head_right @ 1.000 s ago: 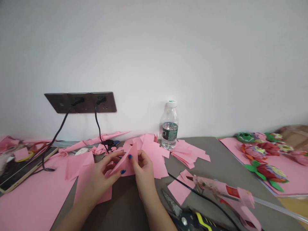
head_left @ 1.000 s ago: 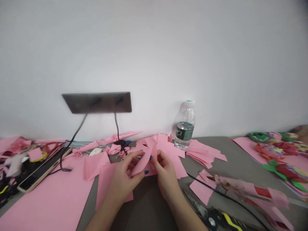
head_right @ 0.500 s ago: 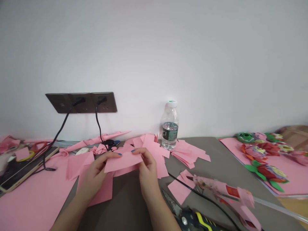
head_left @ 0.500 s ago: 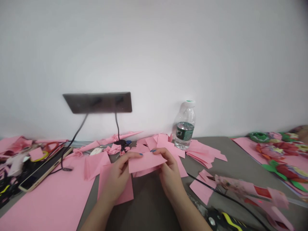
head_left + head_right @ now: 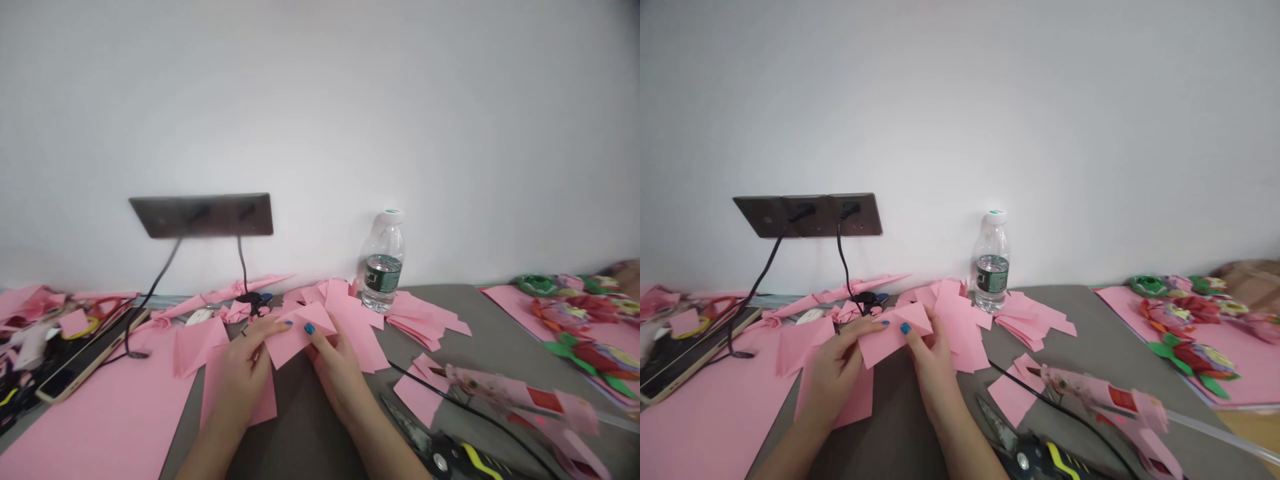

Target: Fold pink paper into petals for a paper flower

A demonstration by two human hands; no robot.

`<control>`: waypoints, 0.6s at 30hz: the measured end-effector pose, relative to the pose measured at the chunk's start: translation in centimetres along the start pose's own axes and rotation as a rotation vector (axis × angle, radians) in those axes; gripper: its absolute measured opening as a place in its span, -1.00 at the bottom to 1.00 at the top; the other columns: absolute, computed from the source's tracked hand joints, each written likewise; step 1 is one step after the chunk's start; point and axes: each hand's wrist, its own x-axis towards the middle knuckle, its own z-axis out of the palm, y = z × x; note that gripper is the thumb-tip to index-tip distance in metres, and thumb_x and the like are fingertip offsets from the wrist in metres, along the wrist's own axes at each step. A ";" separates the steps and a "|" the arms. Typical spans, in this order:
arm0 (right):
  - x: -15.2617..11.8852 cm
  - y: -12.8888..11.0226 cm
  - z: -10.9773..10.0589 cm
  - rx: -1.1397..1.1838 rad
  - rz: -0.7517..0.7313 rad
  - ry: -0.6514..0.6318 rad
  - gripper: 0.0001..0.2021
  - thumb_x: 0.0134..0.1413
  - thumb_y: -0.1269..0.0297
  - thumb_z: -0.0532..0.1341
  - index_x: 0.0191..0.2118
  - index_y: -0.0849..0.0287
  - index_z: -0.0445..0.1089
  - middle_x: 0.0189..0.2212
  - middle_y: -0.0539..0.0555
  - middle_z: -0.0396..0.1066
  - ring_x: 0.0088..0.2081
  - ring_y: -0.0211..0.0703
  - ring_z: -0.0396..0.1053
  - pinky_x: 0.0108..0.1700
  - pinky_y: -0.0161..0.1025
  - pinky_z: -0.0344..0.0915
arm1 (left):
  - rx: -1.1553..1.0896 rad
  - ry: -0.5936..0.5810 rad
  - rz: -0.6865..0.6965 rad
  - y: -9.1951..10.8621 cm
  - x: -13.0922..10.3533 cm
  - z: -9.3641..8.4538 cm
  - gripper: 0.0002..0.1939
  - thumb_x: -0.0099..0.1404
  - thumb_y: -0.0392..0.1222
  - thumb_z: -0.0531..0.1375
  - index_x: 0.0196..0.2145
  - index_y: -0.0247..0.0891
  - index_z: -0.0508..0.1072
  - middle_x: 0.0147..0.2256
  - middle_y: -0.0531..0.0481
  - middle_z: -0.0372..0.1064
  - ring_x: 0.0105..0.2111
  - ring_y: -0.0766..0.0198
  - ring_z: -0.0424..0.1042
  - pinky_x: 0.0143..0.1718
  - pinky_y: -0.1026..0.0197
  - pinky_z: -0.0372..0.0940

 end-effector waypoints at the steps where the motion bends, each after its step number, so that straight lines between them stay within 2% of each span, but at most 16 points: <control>1: 0.0 0.0 0.0 0.007 -0.006 0.004 -0.39 -0.08 0.14 0.49 0.11 0.08 0.39 -0.20 0.10 0.60 -0.21 0.02 0.54 -0.15 -0.05 0.47 | -0.014 -0.021 -0.003 0.1 0.0 0.0 -0.55 0.16 -0.40 0.06 -0.18 -0.09 0.67 -0.08 0.01 0.62 0.03 0.05 0.53 0.07 0.06 0.39; 4: 0.2 -0.4 -0.2 0.037 -0.009 0.020 -0.46 -0.08 0.16 0.49 0.05 0.12 0.42 -0.24 0.10 0.58 -0.20 0.03 0.53 -0.14 -0.06 0.46 | -0.088 -0.083 -0.049 0.2 -0.2 0.2 -0.60 0.20 -0.35 0.07 -0.19 -0.12 0.66 -0.10 -0.02 0.62 -0.01 0.05 0.55 0.03 0.07 0.40; 9: 0.1 -1.2 -0.3 -0.080 -0.065 0.111 -0.44 -0.13 0.17 0.51 0.03 0.10 0.40 -0.53 -0.11 0.40 -0.44 -0.16 0.41 -0.33 -0.21 0.38 | -0.265 -0.073 -0.199 0.7 -0.3 0.5 -0.68 0.34 -0.18 0.07 -0.03 -0.17 0.52 -0.18 -0.08 0.61 -0.14 0.06 0.57 -0.09 0.10 0.40; 12: -0.3 -1.5 0.1 -0.268 -0.127 0.074 -0.44 -0.12 0.19 0.50 0.05 0.10 0.40 -0.61 -0.17 0.27 -0.53 -0.22 0.28 -0.42 -0.27 0.29 | -0.204 -0.098 -0.239 1.4 0.2 0.6 -0.78 0.30 -0.05 0.17 -0.22 -0.18 0.53 -0.36 -0.04 0.56 -0.27 0.06 0.54 -0.27 0.19 0.38; 14: -0.4 -1.5 0.4 -0.311 -0.146 0.047 -0.44 -0.15 0.19 0.51 0.02 0.09 0.43 -0.61 -0.17 0.25 -0.55 -0.24 0.25 -0.44 -0.28 0.27 | -0.169 -0.126 -0.256 1.9 0.6 0.7 -0.78 0.27 -0.01 0.19 -0.37 -0.19 0.51 -0.45 0.00 0.50 -0.38 0.11 0.48 -0.40 0.24 0.31; 16: -0.4 -1.2 0.5 -0.266 -0.134 0.010 -0.53 -0.13 0.12 0.49 -0.06 0.10 0.46 -0.54 -0.10 0.35 -0.50 -0.20 0.30 -0.41 -0.26 0.29 | -0.166 -0.135 -0.266 2.1 0.8 0.7 -0.75 0.26 0.00 0.19 -0.44 -0.21 0.47 -0.49 0.03 0.44 -0.46 0.18 0.40 -0.46 0.27 0.25; 18: -0.3 -1.0 0.4 -0.223 -0.113 -0.025 -0.65 -0.02 0.01 0.42 -0.19 0.11 0.49 -0.44 -0.01 0.46 -0.44 -0.15 0.35 -0.35 -0.22 0.32 | -0.175 -0.156 -0.268 2.3 0.8 0.7 -0.75 0.24 -0.01 0.19 -0.48 -0.21 0.45 -0.51 0.05 0.39 -0.50 0.22 0.34 -0.48 0.28 0.21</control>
